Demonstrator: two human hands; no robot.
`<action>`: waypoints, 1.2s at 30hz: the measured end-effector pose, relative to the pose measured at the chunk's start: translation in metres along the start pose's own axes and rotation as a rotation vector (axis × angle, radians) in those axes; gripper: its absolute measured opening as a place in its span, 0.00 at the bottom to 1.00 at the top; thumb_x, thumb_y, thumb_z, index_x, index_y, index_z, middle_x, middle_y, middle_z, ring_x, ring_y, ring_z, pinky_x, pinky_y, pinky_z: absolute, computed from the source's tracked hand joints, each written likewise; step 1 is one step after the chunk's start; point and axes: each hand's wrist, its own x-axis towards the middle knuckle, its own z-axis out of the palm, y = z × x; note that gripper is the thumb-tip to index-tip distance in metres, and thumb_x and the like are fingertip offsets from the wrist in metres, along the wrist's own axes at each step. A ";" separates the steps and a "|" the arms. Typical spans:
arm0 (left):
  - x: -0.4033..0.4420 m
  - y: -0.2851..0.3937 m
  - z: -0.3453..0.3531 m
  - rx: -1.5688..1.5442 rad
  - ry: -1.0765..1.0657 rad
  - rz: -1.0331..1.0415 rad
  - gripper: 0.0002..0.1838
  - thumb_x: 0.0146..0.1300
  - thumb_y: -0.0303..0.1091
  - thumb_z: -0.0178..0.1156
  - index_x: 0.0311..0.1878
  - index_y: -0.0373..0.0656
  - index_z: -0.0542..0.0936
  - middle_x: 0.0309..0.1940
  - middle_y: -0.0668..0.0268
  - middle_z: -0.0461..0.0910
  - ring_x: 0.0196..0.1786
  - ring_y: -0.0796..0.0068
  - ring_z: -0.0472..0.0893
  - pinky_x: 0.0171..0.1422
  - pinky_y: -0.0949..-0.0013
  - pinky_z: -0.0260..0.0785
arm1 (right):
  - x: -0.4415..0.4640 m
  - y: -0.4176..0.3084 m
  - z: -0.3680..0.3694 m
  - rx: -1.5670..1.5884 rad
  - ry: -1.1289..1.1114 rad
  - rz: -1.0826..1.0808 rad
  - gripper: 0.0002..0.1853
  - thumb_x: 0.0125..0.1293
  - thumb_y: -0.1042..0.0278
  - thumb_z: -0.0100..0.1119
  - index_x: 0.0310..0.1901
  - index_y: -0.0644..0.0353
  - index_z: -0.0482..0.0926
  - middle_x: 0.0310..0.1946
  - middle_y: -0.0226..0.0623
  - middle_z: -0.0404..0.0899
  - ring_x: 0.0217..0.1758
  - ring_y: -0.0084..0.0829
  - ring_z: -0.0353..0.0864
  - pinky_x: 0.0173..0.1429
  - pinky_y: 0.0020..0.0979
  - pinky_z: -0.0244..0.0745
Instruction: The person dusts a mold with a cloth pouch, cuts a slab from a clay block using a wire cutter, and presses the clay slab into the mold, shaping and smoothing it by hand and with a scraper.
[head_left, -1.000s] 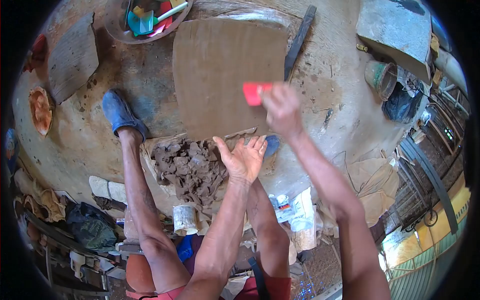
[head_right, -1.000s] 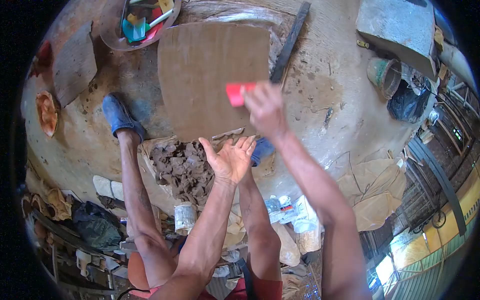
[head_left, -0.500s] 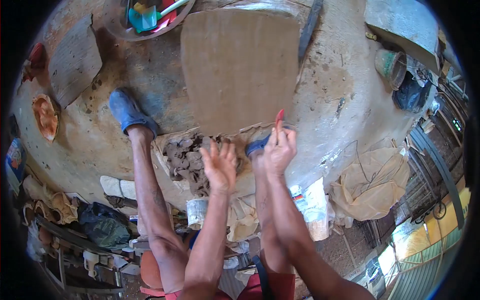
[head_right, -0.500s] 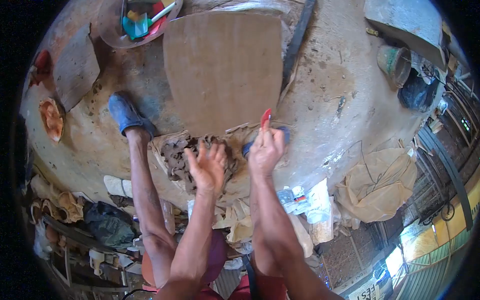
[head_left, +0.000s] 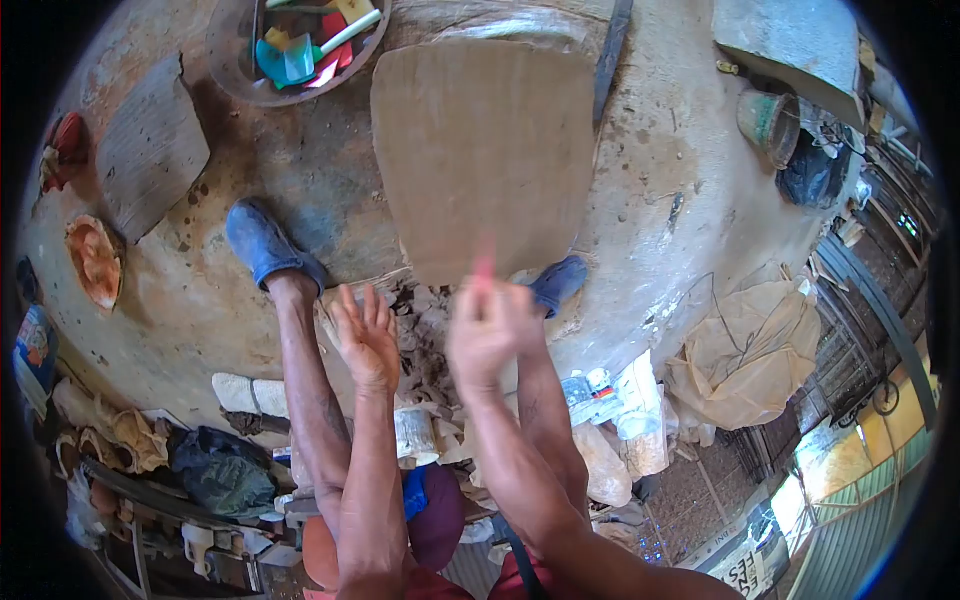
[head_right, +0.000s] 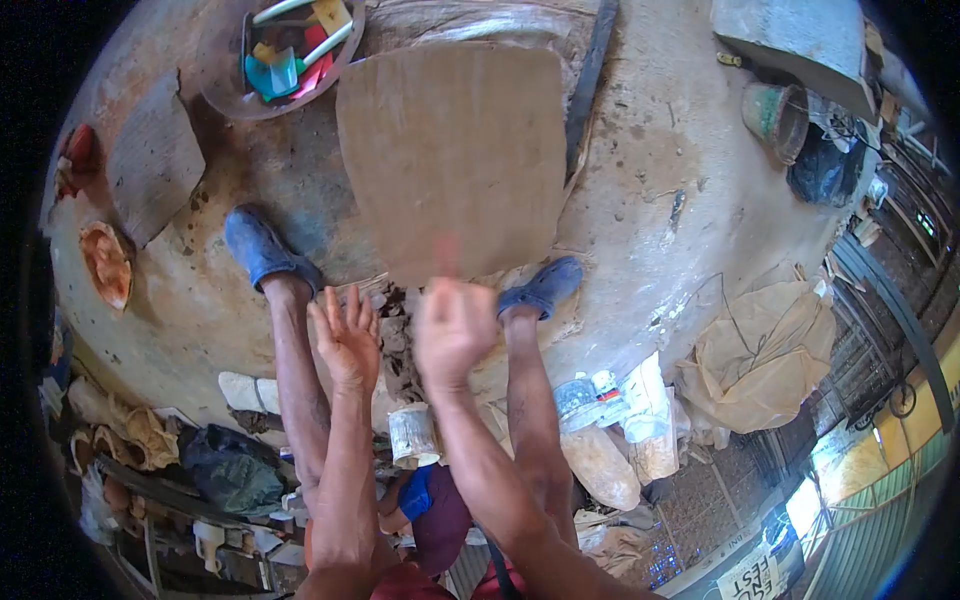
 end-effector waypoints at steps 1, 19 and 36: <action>0.001 -0.008 0.002 -0.005 -0.015 -0.002 0.56 0.73 0.79 0.49 0.91 0.54 0.43 0.88 0.49 0.51 0.87 0.49 0.55 0.87 0.53 0.50 | 0.010 0.028 -0.013 -0.171 0.032 0.082 0.05 0.63 0.80 0.69 0.40 0.65 0.86 0.36 0.41 0.82 0.39 0.43 0.84 0.42 0.46 0.79; -0.017 -0.039 0.074 -0.520 -0.201 -0.258 0.37 0.76 0.70 0.55 0.69 0.46 0.74 0.58 0.60 0.80 0.57 0.65 0.81 0.68 0.59 0.76 | 0.235 -0.078 0.082 0.041 -0.086 -0.500 0.06 0.64 0.71 0.65 0.37 0.63 0.86 0.34 0.49 0.85 0.35 0.50 0.88 0.45 0.50 0.85; -0.012 -0.025 -0.015 -0.298 0.295 0.101 0.63 0.70 0.79 0.53 0.90 0.48 0.35 0.87 0.41 0.46 0.87 0.42 0.53 0.91 0.45 0.43 | -0.001 0.029 0.021 0.159 -0.734 -0.820 0.10 0.62 0.73 0.66 0.44 0.65 0.86 0.35 0.35 0.80 0.39 0.34 0.84 0.39 0.33 0.85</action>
